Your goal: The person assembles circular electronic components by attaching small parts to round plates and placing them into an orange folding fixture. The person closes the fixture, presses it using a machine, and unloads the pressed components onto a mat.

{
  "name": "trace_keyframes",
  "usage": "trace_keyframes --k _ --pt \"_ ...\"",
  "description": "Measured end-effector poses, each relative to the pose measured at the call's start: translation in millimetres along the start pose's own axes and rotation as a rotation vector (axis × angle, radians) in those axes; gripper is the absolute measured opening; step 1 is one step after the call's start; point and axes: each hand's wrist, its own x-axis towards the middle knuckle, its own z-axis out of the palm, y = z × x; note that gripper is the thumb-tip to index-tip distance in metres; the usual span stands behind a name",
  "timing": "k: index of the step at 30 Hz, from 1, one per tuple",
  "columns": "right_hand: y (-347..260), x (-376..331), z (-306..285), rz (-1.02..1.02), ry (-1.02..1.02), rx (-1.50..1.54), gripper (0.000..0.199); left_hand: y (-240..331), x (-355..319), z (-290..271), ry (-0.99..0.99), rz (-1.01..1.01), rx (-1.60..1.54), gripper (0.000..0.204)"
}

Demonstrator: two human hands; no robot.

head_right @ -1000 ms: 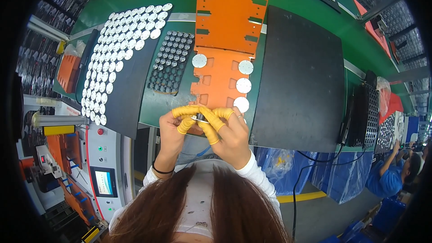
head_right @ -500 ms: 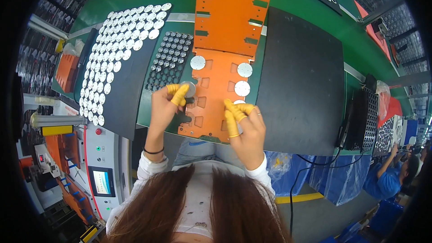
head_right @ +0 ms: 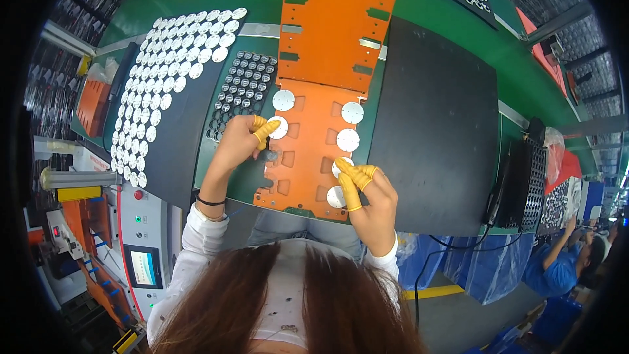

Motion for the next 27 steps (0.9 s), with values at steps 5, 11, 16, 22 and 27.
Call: trace_keyframes --k 5,11,16,22,27 --pt "-8.6 10.8 -0.5 -0.034 -0.039 0.022 0.024 -4.3 -2.3 2.9 0.017 -0.005 -0.094 0.027" --pt "-13.5 16.9 5.1 -0.086 -0.054 0.005 0.025 -6.2 -6.0 5.2 0.051 0.019 -0.023 0.029" --pt "-14.2 50.3 25.5 -0.305 -0.127 -0.151 0.026 -3.5 -15.1 11.2 0.109 0.048 0.004 0.032" --pt "-4.5 100.3 67.3 -0.654 -0.361 -0.547 0.021 3.8 -27.8 3.4 0.167 0.085 0.093 0.032" --pt "1.9 98.3 82.8 -0.679 -0.445 -0.640 0.018 -1.9 -56.4 -19.2 0.327 0.087 0.005 0.029"
